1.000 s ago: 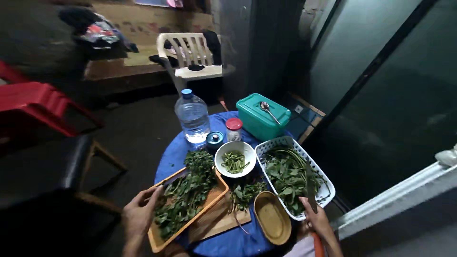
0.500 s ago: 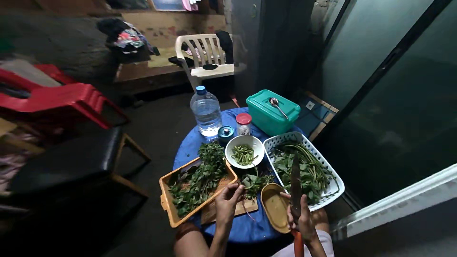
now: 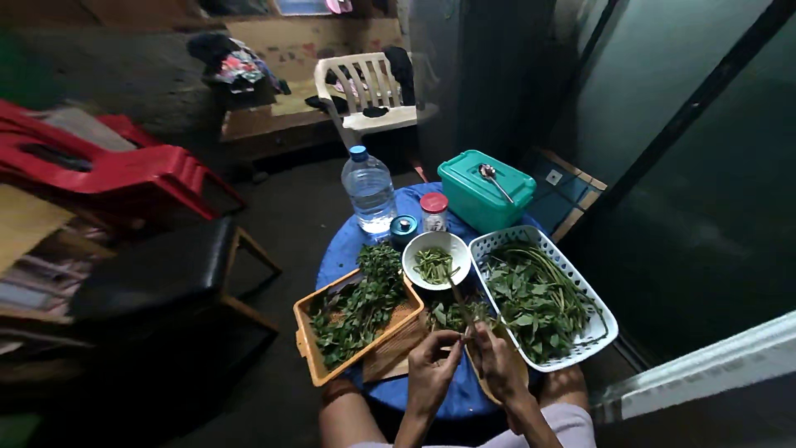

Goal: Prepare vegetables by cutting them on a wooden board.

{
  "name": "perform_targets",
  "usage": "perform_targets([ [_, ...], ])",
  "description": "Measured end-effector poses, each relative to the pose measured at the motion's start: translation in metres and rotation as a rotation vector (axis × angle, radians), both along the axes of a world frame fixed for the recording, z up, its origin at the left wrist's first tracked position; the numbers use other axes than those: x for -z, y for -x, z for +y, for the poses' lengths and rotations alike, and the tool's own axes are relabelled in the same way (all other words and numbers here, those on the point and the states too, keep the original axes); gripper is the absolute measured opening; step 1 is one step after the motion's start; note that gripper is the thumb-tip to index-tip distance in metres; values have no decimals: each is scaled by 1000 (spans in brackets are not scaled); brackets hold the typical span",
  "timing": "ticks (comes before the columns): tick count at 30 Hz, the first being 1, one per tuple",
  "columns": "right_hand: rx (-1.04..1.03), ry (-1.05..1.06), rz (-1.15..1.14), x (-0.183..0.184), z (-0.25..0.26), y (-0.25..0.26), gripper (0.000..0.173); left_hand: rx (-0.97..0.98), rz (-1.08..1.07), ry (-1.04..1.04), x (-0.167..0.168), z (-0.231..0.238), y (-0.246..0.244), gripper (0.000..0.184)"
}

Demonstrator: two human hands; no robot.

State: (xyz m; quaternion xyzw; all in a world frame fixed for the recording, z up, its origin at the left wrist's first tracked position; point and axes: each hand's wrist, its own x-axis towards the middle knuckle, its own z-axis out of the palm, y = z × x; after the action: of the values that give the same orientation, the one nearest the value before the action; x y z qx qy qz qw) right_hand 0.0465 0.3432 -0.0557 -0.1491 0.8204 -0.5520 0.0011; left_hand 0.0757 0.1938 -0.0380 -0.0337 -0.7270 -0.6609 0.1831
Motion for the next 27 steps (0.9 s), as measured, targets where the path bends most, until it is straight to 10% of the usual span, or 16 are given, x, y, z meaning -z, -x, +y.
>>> perform_targets([
  [17,505,-264,-258,19,36,71,67,-211,-56,180,65,-22,55,17],
  [22,576,-385,-319,25,70,84,75,-74,-737,483,41,-101,66,38],
  [27,459,-382,-461,43,83,77,67,-377,-985,579,39,-158,51,45],
])
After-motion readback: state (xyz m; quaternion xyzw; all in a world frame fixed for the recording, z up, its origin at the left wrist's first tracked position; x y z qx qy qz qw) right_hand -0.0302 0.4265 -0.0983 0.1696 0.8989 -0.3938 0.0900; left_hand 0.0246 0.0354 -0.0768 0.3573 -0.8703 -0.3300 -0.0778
